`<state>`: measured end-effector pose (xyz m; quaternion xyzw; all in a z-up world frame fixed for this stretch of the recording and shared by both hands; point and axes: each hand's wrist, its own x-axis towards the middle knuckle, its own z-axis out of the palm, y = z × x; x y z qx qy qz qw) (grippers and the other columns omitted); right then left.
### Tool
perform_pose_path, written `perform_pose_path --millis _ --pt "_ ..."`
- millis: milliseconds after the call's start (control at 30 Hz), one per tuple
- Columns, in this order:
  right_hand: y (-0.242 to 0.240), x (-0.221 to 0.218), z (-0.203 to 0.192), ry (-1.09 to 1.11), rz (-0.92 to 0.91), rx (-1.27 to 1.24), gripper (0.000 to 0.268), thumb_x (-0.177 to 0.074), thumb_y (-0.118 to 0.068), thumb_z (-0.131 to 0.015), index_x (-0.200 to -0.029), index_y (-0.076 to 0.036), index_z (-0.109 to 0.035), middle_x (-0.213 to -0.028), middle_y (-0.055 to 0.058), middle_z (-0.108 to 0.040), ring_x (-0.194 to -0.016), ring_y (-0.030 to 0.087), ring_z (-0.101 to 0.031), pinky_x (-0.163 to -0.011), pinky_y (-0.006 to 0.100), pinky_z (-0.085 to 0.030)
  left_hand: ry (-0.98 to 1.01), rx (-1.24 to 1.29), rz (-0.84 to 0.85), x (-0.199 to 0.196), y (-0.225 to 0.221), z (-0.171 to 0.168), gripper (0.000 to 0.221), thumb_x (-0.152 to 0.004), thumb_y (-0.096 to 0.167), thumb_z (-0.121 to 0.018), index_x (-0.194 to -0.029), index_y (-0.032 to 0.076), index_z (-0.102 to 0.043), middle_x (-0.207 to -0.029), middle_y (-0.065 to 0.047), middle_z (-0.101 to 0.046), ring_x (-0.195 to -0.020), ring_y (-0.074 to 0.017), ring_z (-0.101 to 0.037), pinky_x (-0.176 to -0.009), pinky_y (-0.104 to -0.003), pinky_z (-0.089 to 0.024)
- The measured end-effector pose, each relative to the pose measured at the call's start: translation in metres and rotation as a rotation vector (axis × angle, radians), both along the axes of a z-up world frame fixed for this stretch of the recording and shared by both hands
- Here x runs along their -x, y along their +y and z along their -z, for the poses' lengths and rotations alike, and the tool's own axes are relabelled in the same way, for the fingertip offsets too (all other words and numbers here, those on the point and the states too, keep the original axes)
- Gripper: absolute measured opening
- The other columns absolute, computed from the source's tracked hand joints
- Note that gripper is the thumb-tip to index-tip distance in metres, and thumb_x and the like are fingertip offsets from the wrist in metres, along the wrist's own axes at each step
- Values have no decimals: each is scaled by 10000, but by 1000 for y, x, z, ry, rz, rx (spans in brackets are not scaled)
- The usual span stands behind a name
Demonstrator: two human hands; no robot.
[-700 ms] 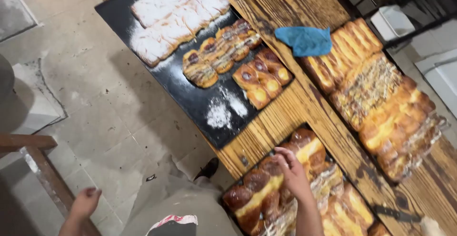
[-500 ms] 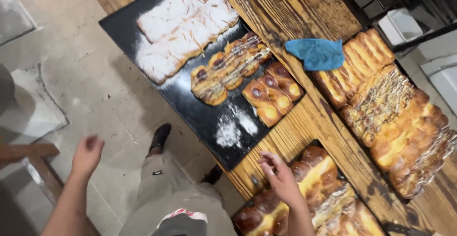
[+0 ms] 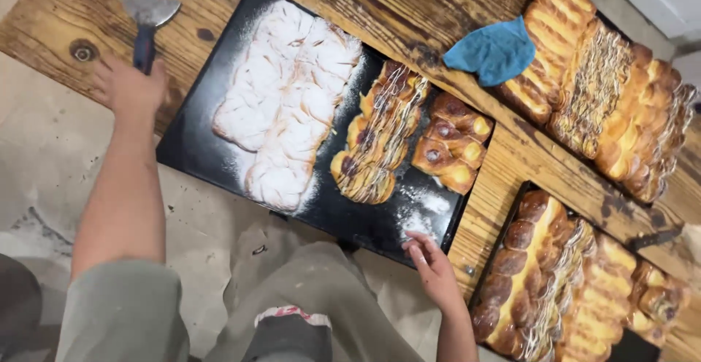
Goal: Organizing and separating baked pastries on trays using a metal spatula on a wooden work table
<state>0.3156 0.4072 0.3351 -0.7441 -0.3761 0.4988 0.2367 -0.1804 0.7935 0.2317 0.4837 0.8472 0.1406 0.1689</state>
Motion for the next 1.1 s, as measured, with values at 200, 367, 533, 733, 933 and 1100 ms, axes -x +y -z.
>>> perform_pose_path --millis 200,367,533,733,933,1100 --pt "45 51 -15 -42 -6 26 372 -1008 -328 -520 -1312 -148 -636 -1096 55 -713 -1057 173 -696 -922 315 -521 227 -69 211 31 39 50 725 -968 468 -779 -1346 -89 -510 -1355 -286 -467 -1218 -475 -429 -932 -658 -391" --pt "101 104 -22 -79 -99 16 351 -1015 -308 -509 -1315 -180 -638 -1100 22 -749 -1065 157 -714 -901 311 -520 260 -270 397 49 49 94 436 -1008 318 -688 -1148 -59 -516 -1123 -301 -582 -1042 -499 -539 -886 -588 -417" --pt "158 173 -20 15 -237 -42 337 -1010 -290 -550 -1317 -177 -633 -1109 24 -781 -1036 139 -734 -879 289 -532 79 -360 512 21 1 28 360 -1091 200 -620 -1138 -127 -477 -1060 -328 -535 -966 -505 -522 -847 -607 -409" --pt "217 249 -1 405 -240 -322 463 -1074 -245 -530 -1484 -30 -515 -1269 258 -670 -1230 376 -622 -1088 556 -454 -254 -467 586 -58 -104 -40 324 -1025 117 -666 -1167 -121 -497 -961 -297 -570 -897 -517 -602 -815 -535 -502" --pt "225 262 -4 325 133 -163 581 -1043 -418 -563 -1396 42 -567 -1281 265 -652 -1268 382 -598 -1086 518 -450 -509 -415 735 -117 -163 -91 444 -872 60 -736 -1183 -140 -491 -960 -297 -552 -905 -521 -573 -846 -548 -478" --pt "187 215 -39 56 51 -160 553 -1081 -327 -498 -1392 130 -524 -1297 404 -594 -1286 514 -538 -1147 596 -364 -778 -154 908 -100 -170 -58 426 -864 182 -774 -1190 26 -548 -1041 -139 -555 -1025 -390 -597 -954 -483 -461"
